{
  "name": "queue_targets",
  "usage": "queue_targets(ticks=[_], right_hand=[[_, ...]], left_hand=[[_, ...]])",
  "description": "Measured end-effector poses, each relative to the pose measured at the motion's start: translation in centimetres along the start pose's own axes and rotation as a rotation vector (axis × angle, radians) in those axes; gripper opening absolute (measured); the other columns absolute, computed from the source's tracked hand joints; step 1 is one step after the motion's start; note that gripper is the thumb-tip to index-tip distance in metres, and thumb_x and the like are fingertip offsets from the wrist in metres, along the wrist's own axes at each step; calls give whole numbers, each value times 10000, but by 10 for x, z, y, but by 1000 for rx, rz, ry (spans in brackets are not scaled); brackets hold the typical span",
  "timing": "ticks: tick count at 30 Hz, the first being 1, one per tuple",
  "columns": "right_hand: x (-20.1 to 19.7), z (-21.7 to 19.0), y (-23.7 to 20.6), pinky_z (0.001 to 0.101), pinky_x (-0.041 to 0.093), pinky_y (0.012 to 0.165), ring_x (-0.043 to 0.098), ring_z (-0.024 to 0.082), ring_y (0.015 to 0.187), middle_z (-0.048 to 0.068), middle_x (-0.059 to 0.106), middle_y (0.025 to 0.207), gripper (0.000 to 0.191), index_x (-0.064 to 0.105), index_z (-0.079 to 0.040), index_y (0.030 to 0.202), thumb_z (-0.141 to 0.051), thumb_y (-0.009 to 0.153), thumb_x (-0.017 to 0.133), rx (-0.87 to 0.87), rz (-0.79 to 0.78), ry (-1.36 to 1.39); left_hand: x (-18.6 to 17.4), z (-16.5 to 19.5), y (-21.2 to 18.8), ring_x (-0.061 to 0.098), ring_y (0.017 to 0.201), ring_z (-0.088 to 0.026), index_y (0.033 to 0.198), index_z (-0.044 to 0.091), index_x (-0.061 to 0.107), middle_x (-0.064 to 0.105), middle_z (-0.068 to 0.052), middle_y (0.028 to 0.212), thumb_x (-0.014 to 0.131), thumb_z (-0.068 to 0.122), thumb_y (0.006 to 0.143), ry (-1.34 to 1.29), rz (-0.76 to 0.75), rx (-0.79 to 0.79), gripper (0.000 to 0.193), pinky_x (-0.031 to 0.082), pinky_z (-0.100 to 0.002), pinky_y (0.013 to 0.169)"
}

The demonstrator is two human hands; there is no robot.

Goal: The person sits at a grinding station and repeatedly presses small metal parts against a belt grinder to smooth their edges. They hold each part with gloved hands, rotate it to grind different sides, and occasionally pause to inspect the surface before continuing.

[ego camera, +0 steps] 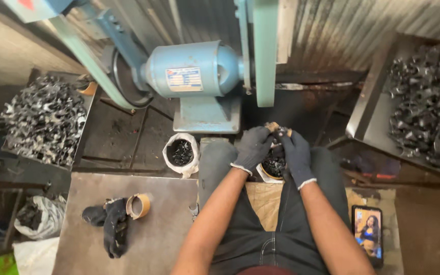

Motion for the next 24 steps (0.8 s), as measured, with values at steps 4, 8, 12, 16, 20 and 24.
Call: queue_targets(ticks=[4,8,12,16,20,24], right_hand=[[0,-12,14,214,495,587,609,54,674,-3,690,880,193,707,-33,1117,-147,989,618,-55,-79,58],[2,-11,30,199,517,680,634,31,788,-12,686,927,167,673,-6,1117,-105,983,652,-63,-178,157],[2,-2,38,217,490,575,609,51,661,0,680,847,149,667,-42,1072,-132,960,631,110,-113,145],[8,5,42,260,456,537,579,93,608,49,654,766,162,658,-19,1005,-177,989,627,132,-104,-20],[16,8,64,301,469,621,602,119,702,75,659,811,220,651,5,1026,-210,991,625,-23,-115,-361],[18,9,93,306,509,729,657,124,806,59,720,906,241,657,6,1089,-205,982,611,-153,-169,-283]], left_hand=[[-13,2,-2,732,1073,-237,1207,73,732,771,-113,1138,702,235,940,-400,57,-161,313,545,-337,938],[-19,-8,8,721,1095,-112,1288,77,713,774,-72,1220,708,214,923,-589,-38,-340,390,543,-259,973],[-18,-19,22,715,1120,-131,1282,55,699,761,-87,1248,712,199,928,-684,-34,-318,382,540,-276,986],[-11,-32,27,735,911,-276,1083,19,736,754,-183,993,652,341,977,-364,-91,-530,349,533,-383,820],[-3,-33,30,669,814,-439,900,24,707,697,-239,846,548,392,997,-96,29,-314,412,486,-514,692],[7,-41,43,671,810,-438,868,8,682,684,-245,840,545,393,1018,-115,55,-345,435,495,-519,696]])
Point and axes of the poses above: each hand's wrist, its own y-axis towards the middle knuckle, its own x-axis out of the palm, z = x × y, the point moved 2 cm from there along y, towards the middle knuckle
